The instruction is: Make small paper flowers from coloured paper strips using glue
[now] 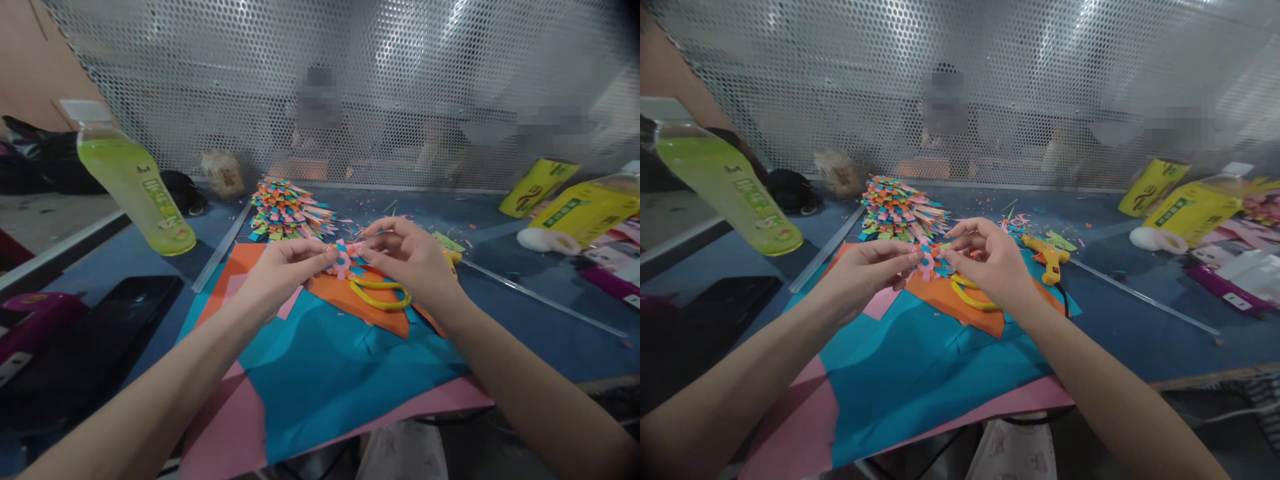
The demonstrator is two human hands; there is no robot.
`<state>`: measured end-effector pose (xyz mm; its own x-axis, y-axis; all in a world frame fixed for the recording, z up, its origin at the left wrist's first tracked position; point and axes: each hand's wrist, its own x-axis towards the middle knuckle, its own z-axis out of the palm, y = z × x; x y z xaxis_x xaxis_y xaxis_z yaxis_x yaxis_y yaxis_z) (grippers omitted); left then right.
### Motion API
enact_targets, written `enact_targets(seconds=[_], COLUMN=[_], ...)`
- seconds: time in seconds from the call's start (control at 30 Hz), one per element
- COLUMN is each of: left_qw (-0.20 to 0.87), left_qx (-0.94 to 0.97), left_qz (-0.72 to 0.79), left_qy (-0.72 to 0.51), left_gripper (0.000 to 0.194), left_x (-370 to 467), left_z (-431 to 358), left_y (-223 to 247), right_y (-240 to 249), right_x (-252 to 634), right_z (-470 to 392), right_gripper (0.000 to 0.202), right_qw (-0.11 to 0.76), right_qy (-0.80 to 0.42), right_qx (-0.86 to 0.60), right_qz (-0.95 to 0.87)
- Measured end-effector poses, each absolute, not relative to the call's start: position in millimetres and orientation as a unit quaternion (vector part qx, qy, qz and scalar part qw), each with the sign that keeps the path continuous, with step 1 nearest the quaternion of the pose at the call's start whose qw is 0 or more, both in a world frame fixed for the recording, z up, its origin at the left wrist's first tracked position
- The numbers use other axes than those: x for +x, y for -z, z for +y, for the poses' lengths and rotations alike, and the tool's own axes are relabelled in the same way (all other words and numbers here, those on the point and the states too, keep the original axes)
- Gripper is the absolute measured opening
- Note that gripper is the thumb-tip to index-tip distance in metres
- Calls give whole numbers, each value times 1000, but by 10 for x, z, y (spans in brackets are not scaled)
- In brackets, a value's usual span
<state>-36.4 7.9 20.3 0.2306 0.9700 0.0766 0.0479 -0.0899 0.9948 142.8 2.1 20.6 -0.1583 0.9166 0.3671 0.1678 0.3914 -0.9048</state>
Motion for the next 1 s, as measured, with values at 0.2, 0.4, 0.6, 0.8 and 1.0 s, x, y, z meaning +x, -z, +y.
enact_targets(seconds=[0.2,0.4,0.6,0.8,1.0], left_qw=[511,500,473,110,-247], left_qx=[590,601,630,739,820], left_qz=[438,438,426,366,158], left_qy=[-447,-443,-445,-556,-491], left_gripper=[26,23,21,12,23], left_x=[-358,-358,-362,-424,-584], left_z=[59,46,59,30,5], left_y=[-200,-203,-169,-227,-271], right_y=[-169,-183,-222,-241,-227], right_x=[1423,1423,1444,1449,1432], right_z=[38,53,54,64,19], right_gripper=[27,26,13,11,21], right_qw=[517,517,517,530,449], right_qy=[-394,-421,-398,-369,-550], right_qx=[-390,-391,-406,-435,-322], right_qz=[-652,-635,-640,-628,-626])
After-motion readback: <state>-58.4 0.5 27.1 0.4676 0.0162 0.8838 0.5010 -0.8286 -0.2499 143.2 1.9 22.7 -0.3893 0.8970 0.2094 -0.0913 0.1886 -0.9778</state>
